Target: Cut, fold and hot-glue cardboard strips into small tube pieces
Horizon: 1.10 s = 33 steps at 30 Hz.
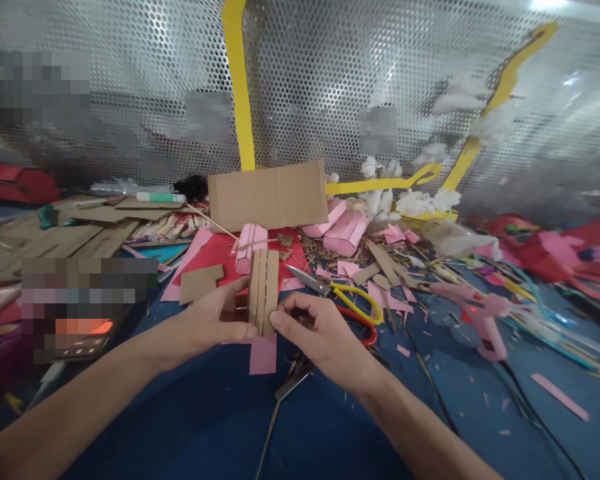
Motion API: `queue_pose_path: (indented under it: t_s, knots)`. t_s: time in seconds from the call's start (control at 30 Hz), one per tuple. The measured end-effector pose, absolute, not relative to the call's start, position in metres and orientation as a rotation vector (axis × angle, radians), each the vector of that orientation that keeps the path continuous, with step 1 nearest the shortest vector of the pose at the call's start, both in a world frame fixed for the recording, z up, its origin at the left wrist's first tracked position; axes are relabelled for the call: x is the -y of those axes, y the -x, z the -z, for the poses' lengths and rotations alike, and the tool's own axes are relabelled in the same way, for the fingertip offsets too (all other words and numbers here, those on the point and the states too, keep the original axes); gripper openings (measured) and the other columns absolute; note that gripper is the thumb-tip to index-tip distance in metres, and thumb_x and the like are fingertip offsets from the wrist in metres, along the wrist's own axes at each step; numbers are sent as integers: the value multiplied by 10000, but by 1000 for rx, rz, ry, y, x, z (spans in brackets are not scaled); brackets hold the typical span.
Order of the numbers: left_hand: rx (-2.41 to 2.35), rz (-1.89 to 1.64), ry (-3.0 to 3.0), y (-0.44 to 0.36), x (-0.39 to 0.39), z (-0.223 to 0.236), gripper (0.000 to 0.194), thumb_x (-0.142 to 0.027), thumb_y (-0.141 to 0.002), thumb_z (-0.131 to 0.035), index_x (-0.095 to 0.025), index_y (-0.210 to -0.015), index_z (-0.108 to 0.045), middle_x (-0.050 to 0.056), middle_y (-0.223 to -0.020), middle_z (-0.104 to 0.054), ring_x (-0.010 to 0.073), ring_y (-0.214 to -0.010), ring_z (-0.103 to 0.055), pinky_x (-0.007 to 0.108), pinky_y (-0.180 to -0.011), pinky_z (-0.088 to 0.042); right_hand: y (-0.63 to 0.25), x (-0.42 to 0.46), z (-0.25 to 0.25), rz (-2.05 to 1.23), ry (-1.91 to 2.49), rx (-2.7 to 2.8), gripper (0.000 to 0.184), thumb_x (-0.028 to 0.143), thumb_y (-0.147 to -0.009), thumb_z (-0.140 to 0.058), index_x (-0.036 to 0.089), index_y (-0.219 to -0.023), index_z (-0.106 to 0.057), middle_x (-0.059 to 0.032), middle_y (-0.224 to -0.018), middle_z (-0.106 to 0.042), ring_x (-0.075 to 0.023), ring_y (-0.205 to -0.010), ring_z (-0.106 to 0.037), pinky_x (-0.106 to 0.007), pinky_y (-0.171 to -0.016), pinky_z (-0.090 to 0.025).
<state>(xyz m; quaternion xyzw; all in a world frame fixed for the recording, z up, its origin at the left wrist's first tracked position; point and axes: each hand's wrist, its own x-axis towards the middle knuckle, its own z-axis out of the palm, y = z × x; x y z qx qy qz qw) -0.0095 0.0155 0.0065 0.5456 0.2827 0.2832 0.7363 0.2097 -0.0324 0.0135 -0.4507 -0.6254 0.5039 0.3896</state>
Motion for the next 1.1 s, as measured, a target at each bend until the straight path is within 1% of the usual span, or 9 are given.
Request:
queue_pose_path:
  t_s: [0.23,0.53,0.7,0.83,1.0,1.1]
  knots:
    - [-637,-621,-1187,11,-16,-6,827,-289,-761,-906,-207,-1475,-496,156,-1349,-696,343,-1296,-624,505,-1081,-491,-210,33,-13,-1268,1149,1591,329,495,-962,-678,188,-846,-655,16,-781,-534,-150,-745,-465,-291,-693,-377]
    - [-637,-630,-1221,10,-16,-6,831,-299,-744,-914,-206,-1461,-505,145,-1285,-722,332,-1225,-665,503,-1053,-515,-211,33,-9,-1242,1150,1608,340,516,-955,-682,199,-834,-657,12,-771,-536,-156,-731,-474,-288,-683,-395]
    - [-634,-627,-1223,10,-16,-4,824,-295,-751,-915,-200,-1454,-496,120,-1235,-727,291,-1167,-679,459,-1030,-526,-211,33,-11,-1256,1139,1601,333,493,-961,-675,197,-817,-623,22,-762,-512,-148,-725,-454,-287,-675,-366]
    - [-634,-637,-1213,9,-15,-4,820,-294,-737,-924,-201,-1438,-508,100,-1172,-732,289,-1152,-681,448,-1011,-536,-210,33,-12,-1262,1137,1607,334,488,-963,-674,198,-812,-605,25,-762,-501,-146,-722,-441,-288,-669,-354]
    - [-642,-649,-1226,8,-16,-6,807,-289,-738,-920,-221,-1433,-516,92,-1178,-726,299,-1172,-675,456,-1015,-535,-211,33,-9,-1249,1154,1618,324,482,-974,-664,195,-831,-616,25,-767,-495,-147,-730,-432,-291,-680,-354]
    - [-674,-640,-1223,8,-17,-6,816,-288,-745,-909,-221,-1450,-502,104,-1231,-718,307,-1197,-665,469,-1021,-532,-212,32,-7,-1237,1155,1622,320,477,-978,-662,193,-837,-617,28,-765,-494,-143,-724,-429,-288,-674,-352]
